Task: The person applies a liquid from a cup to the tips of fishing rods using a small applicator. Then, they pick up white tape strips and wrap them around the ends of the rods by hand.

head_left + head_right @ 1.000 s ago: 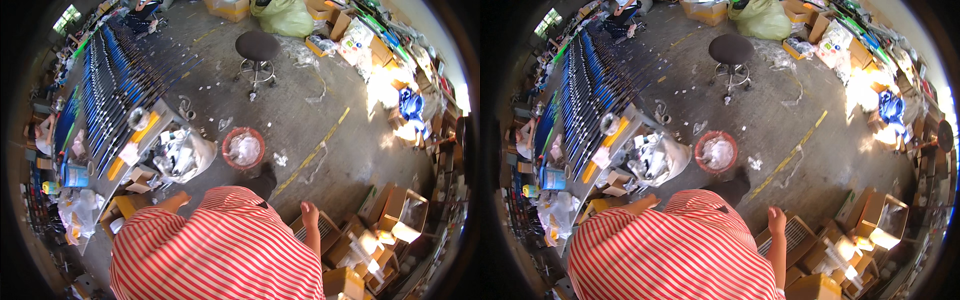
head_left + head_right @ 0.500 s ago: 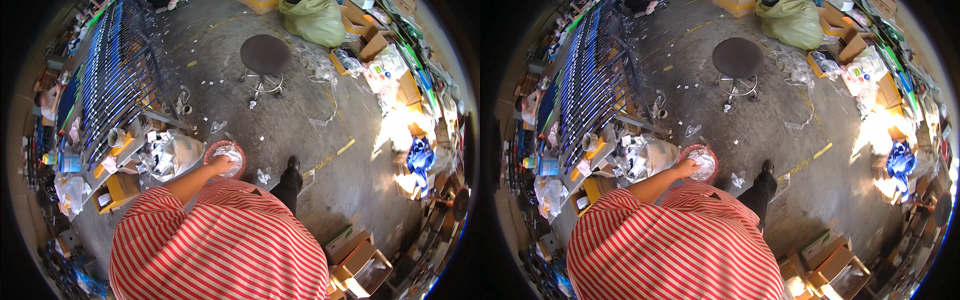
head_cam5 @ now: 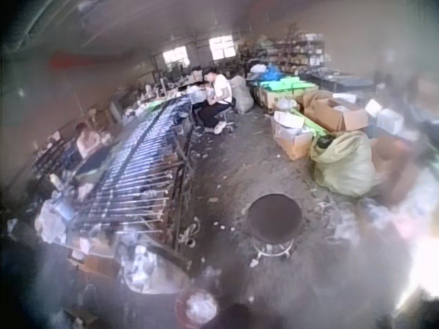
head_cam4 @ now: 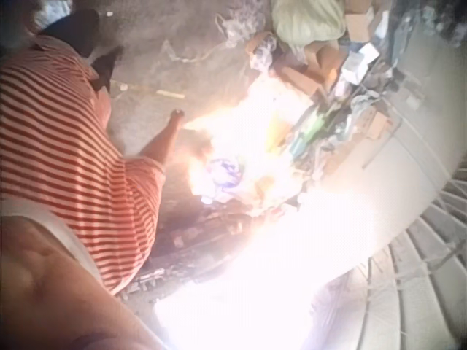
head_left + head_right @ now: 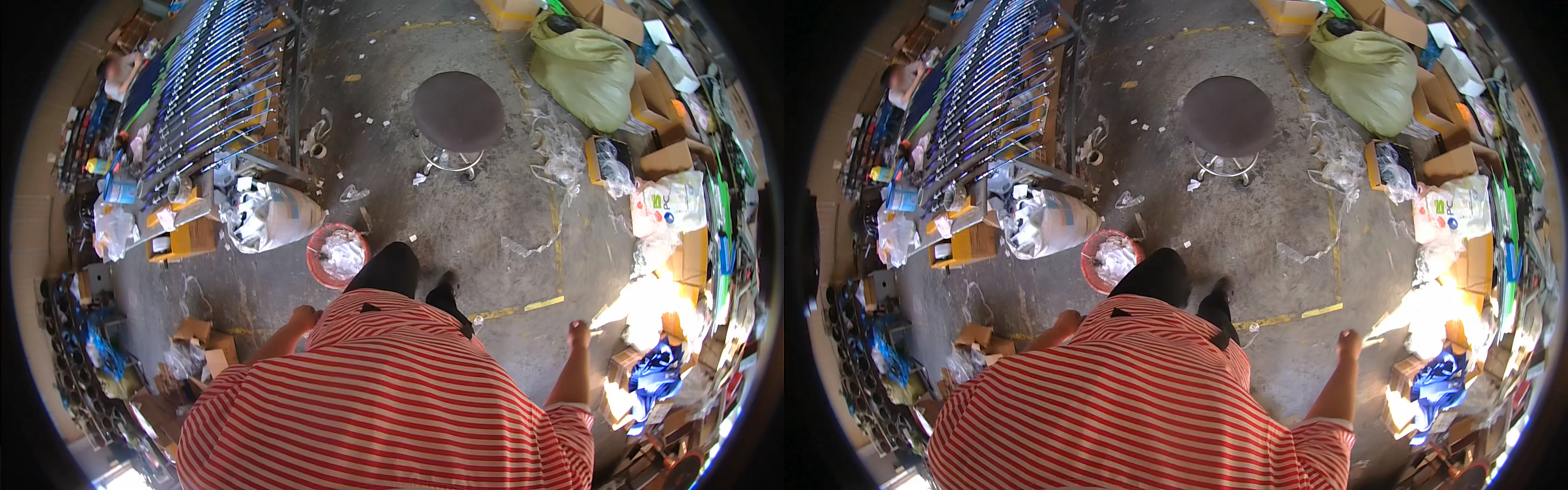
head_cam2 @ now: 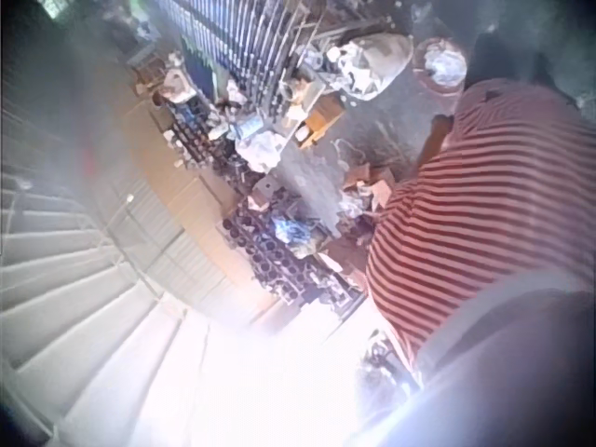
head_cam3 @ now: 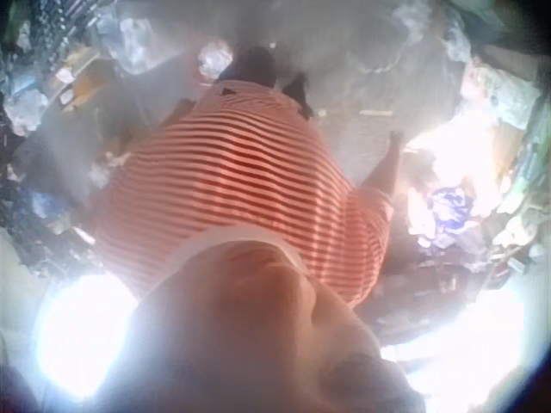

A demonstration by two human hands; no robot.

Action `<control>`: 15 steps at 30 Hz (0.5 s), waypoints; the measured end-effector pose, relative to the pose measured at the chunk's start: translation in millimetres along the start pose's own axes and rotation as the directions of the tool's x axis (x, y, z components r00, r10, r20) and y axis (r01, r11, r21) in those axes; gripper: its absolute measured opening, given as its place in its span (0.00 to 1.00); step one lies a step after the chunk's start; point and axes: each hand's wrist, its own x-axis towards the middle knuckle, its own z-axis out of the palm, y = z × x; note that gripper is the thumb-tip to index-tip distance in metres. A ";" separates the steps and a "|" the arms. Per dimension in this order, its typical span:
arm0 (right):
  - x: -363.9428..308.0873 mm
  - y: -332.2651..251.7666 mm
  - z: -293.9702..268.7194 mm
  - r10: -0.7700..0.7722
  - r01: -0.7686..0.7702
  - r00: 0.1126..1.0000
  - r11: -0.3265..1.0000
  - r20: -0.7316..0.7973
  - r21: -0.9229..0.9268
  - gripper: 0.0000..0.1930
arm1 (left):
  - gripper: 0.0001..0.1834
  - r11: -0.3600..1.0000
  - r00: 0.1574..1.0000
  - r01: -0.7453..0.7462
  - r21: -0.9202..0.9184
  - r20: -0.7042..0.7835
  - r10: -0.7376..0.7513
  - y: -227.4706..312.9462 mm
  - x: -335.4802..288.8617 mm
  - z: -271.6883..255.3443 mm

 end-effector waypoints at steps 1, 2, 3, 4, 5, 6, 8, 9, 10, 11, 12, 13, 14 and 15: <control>28.6 -17.5 -33.0 0.058 -0.057 0.997 0.998 -0.050 0.036 0.14 | 0.25 0.988 0.995 0.097 -0.123 0.003 -0.097 10.2 -2.6 3.5; 51.2 -39.9 -62.5 0.011 0.000 0.993 0.996 -0.118 0.089 0.14 | 0.26 0.950 0.981 0.190 -0.246 0.017 -0.192 19.7 -5.0 8.0; 68.2 -66.3 -84.5 -0.029 0.057 0.982 0.988 -0.188 0.142 0.13 | 0.27 0.892 0.959 0.277 -0.358 0.041 -0.281 26.5 -3.3 10.2; 85.9 -100.3 -104.2 -0.094 0.123 0.981 0.978 -0.171 0.169 0.13 | 0.28 0.819 0.942 0.325 -0.472 0.082 -0.326 31.9 -0.6 17.9; 96.8 -132.9 -118.4 -0.151 0.181 0.976 0.964 -0.155 0.196 0.12 | 0.28 0.807 0.933 0.349 -0.477 0.096 -0.347 35.5 4.1 27.5; 107.0 -161.9 -118.6 -0.216 0.240 0.964 0.957 -0.153 0.161 0.12 | 0.28 0.800 0.927 0.363 -0.478 0.099 -0.361 34.6 16.8 35.4; 115.7 -230.3 -117.3 -0.309 0.319 0.947 0.937 -0.089 0.144 0.10 | 0.24 0.737 0.886 0.452 -0.502 0.161 -0.434 36.9 41.4 45.6; 111.7 -259.6 -116.3 -0.463 0.478 0.877 0.867 -0.128 0.139 0.10 | 0.23 0.697 0.892 0.437 -0.569 0.175 -0.416 44.6 48.2 43.8; 115.7 -277.0 -105.6 -0.465 0.458 0.885 0.859 -0.024 0.228 0.08 | 0.22 0.665 0.901 0.417 -0.620 0.184 -0.393 45.4 58.6 36.4; 107.4 -305.9 -113.5 -0.553 0.554 0.832 0.821 -0.054 0.136 0.06 | 0.21 0.620 0.904 0.409 -0.670 0.202 -0.378 49.8 61.6 32.9; 105.4 -327.9 -122.6 -0.580 0.572 0.815 0.805 0.008 0.159 0.06 | 0.18 0.605 0.910 0.386 -0.697 0.178 -0.375 52.6 67.4 28.2; 111.3 -342.8 -130.8 -0.599 0.591 0.801 0.793 0.012 0.148 0.06 | 0.19 0.614 0.901 0.399 -0.681 0.165 -0.401 63.5 71.2 -3.2; 114.4 -352.9 -136.6 -0.613 0.604 0.790 0.783 0.022 0.145 0.06 | 0.20 0.628 0.890 0.417 -0.658 0.157 -0.427 75.2 73.0 -43.5; 116.5 -359.8 -142.4 -0.618 0.607 0.786 0.779 0.030 0.155 0.07 | 0.20 0.638 0.890 0.401 -0.657 0.114 -0.442 73.2 82.5 -62.1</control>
